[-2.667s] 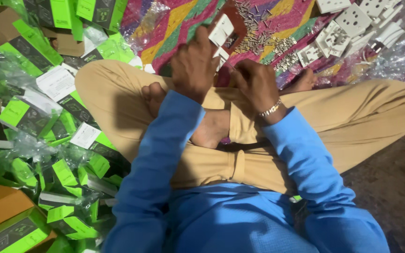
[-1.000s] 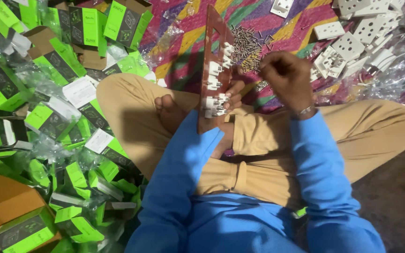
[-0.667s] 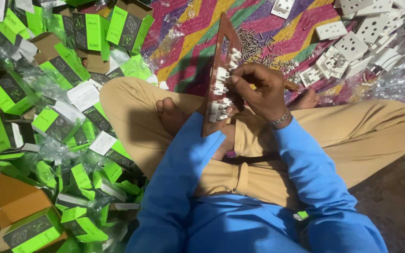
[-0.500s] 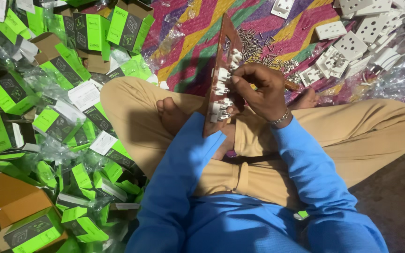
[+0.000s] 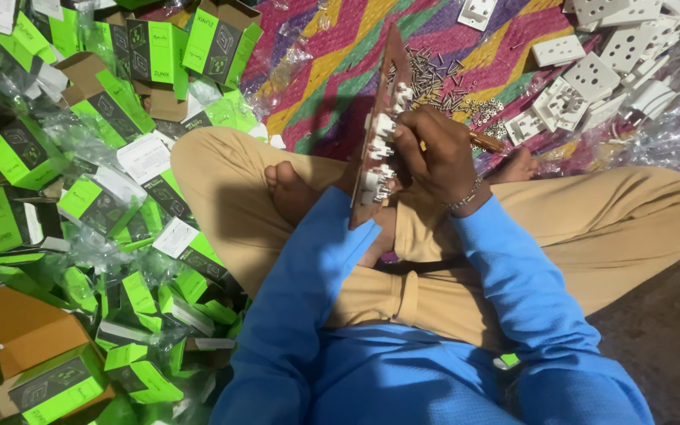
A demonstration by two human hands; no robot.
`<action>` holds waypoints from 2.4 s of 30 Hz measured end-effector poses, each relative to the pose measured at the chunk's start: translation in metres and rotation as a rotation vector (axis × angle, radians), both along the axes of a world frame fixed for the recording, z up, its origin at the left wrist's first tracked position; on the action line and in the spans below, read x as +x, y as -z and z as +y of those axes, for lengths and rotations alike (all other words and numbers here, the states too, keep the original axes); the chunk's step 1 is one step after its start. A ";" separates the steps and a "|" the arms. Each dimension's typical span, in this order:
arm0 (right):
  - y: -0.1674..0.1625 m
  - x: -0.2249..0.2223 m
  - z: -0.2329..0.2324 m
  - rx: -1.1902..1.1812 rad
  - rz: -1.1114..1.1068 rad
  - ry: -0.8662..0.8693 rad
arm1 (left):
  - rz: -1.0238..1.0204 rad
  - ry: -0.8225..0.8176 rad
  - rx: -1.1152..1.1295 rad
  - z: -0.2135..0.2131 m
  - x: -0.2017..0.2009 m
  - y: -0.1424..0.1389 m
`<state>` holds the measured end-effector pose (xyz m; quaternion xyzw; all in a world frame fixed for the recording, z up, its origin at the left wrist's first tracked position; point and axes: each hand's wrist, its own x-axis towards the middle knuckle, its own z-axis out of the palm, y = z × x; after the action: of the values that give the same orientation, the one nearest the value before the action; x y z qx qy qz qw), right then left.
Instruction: The person sits cross-legged on a mat and assembles white electrical switch modules onto a red mounting board. Using a screwdriver, they secure each module with screws, then place the completed board into a small wooden box.
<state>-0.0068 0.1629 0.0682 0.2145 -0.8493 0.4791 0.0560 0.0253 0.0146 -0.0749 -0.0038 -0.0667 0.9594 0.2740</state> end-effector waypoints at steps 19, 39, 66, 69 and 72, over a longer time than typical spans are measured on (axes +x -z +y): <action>-0.012 0.005 0.007 -0.090 -0.036 -0.027 | 0.035 0.006 0.029 0.001 -0.009 0.017; -0.012 0.007 0.006 -0.075 0.116 -0.135 | 0.017 0.027 0.028 -0.001 0.002 0.019; -0.006 0.002 0.013 0.073 -0.108 -0.028 | 0.054 0.039 0.041 -0.003 -0.002 0.021; 0.006 -0.007 0.035 0.293 -0.251 0.214 | 0.062 0.040 0.071 -0.002 -0.005 0.024; 0.024 -0.031 0.078 0.537 -0.294 0.129 | 0.087 0.041 0.104 -0.002 -0.010 0.026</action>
<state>-0.0381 0.2406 0.0443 0.0957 -0.9563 0.2590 -0.0959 0.0155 0.0122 -0.1011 0.0508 -0.1045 0.9482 0.2958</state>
